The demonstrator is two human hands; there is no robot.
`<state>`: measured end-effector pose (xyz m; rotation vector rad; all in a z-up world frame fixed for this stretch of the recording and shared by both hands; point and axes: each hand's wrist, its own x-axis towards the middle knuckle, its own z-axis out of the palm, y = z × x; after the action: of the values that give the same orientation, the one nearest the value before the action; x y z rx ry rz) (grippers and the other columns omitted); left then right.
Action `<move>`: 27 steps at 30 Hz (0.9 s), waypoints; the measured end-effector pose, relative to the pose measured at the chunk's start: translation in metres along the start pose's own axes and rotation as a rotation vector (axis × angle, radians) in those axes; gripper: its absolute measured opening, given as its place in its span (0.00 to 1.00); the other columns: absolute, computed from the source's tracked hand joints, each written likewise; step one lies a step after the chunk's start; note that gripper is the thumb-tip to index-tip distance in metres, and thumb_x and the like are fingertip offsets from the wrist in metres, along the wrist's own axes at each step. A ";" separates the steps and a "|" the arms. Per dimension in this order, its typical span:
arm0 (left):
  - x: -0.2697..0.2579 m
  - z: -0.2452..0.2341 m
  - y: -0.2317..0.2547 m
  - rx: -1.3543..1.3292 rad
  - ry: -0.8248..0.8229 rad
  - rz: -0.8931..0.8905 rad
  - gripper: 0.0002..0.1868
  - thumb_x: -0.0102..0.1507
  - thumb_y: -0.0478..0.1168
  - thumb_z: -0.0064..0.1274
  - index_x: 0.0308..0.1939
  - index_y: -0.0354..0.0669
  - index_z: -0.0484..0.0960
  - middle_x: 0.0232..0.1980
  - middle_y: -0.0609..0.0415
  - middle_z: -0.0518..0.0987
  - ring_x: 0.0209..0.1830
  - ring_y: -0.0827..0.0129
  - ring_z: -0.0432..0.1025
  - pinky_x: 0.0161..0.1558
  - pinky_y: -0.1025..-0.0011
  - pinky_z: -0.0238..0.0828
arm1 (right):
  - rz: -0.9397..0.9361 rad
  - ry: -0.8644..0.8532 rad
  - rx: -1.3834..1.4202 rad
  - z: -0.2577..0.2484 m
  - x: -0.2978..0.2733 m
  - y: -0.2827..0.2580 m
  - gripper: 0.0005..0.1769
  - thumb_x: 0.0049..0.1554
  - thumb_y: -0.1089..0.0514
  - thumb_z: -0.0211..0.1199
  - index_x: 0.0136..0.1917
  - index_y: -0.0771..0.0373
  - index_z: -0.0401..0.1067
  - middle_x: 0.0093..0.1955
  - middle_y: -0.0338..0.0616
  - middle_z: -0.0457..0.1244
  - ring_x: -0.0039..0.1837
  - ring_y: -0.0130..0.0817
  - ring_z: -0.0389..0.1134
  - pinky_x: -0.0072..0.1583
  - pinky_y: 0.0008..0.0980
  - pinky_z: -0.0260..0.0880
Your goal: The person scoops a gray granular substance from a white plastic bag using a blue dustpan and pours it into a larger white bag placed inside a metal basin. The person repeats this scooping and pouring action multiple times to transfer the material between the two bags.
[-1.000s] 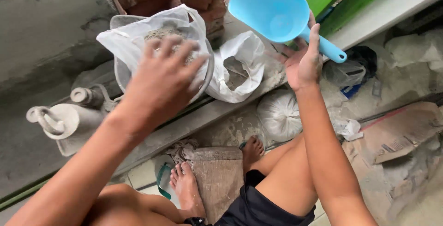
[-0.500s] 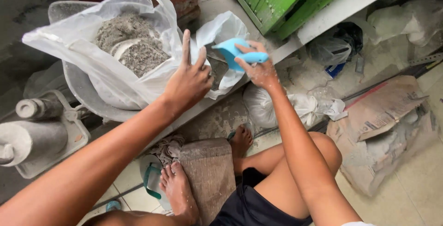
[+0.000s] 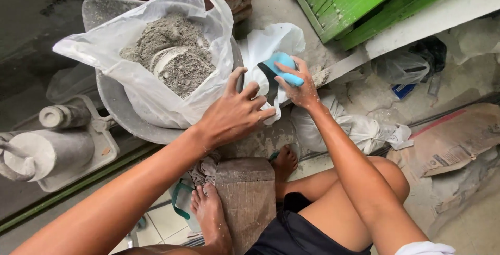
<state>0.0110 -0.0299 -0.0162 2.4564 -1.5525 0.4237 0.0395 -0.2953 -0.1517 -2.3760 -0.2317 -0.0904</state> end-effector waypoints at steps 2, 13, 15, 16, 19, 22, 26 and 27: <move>-0.003 -0.001 -0.002 0.000 0.017 0.002 0.05 0.61 0.41 0.53 0.41 0.56 0.80 0.32 0.56 0.78 0.46 0.58 0.67 0.66 0.27 0.50 | -0.057 -0.023 -0.024 0.010 -0.002 -0.015 0.24 0.61 0.53 0.69 0.71 0.46 0.73 0.70 0.65 0.56 0.69 0.71 0.62 0.69 0.62 0.66; -0.001 -0.011 0.003 0.130 -0.094 -0.073 0.11 0.62 0.46 0.60 0.48 0.63 0.80 0.47 0.56 0.83 0.55 0.60 0.65 0.66 0.25 0.42 | 0.099 0.000 0.259 0.016 0.002 -0.042 0.24 0.61 0.61 0.66 0.69 0.43 0.74 0.71 0.59 0.55 0.70 0.66 0.63 0.64 0.59 0.73; -0.001 -0.018 0.001 0.151 -0.108 -0.078 0.11 0.62 0.43 0.59 0.47 0.63 0.79 0.47 0.57 0.82 0.55 0.60 0.66 0.66 0.25 0.41 | 0.177 0.139 0.228 0.030 0.009 -0.034 0.22 0.63 0.53 0.68 0.70 0.49 0.73 0.71 0.61 0.56 0.69 0.64 0.64 0.62 0.60 0.74; -0.002 -0.017 0.002 0.155 -0.114 -0.082 0.11 0.62 0.43 0.59 0.47 0.63 0.79 0.47 0.57 0.82 0.55 0.60 0.66 0.66 0.25 0.41 | 0.174 0.136 0.234 0.033 0.011 -0.031 0.22 0.63 0.53 0.68 0.70 0.49 0.73 0.71 0.61 0.56 0.69 0.64 0.64 0.62 0.60 0.74; -0.001 -0.017 0.000 0.123 -0.065 -0.083 0.09 0.61 0.39 0.57 0.43 0.59 0.80 0.42 0.56 0.81 0.53 0.59 0.66 0.66 0.25 0.41 | 0.136 0.232 0.121 0.043 0.023 -0.017 0.21 0.63 0.51 0.69 0.69 0.48 0.74 0.71 0.62 0.56 0.67 0.65 0.66 0.62 0.60 0.75; -0.002 -0.016 0.003 0.086 -0.044 -0.087 0.08 0.61 0.38 0.56 0.42 0.57 0.79 0.42 0.54 0.80 0.53 0.58 0.66 0.65 0.25 0.43 | 0.241 0.176 0.185 0.053 0.024 -0.005 0.23 0.63 0.46 0.67 0.70 0.46 0.73 0.69 0.63 0.58 0.64 0.66 0.68 0.59 0.57 0.77; -0.002 -0.018 0.001 0.110 0.003 -0.099 0.08 0.62 0.37 0.56 0.42 0.57 0.78 0.42 0.53 0.78 0.53 0.58 0.65 0.65 0.26 0.43 | 0.329 0.203 0.319 0.040 0.032 -0.036 0.25 0.66 0.43 0.61 0.73 0.51 0.70 0.67 0.65 0.63 0.68 0.61 0.66 0.65 0.56 0.73; -0.002 -0.019 0.003 0.099 0.016 -0.104 0.08 0.61 0.36 0.56 0.42 0.55 0.78 0.41 0.52 0.77 0.53 0.57 0.65 0.64 0.26 0.45 | 0.348 0.195 0.355 0.035 0.031 -0.047 0.26 0.66 0.43 0.59 0.73 0.54 0.69 0.69 0.68 0.62 0.70 0.64 0.64 0.68 0.57 0.70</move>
<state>0.0056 -0.0236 0.0009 2.5877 -1.4216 0.5123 0.0606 -0.2331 -0.1417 -2.0038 0.2417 -0.1055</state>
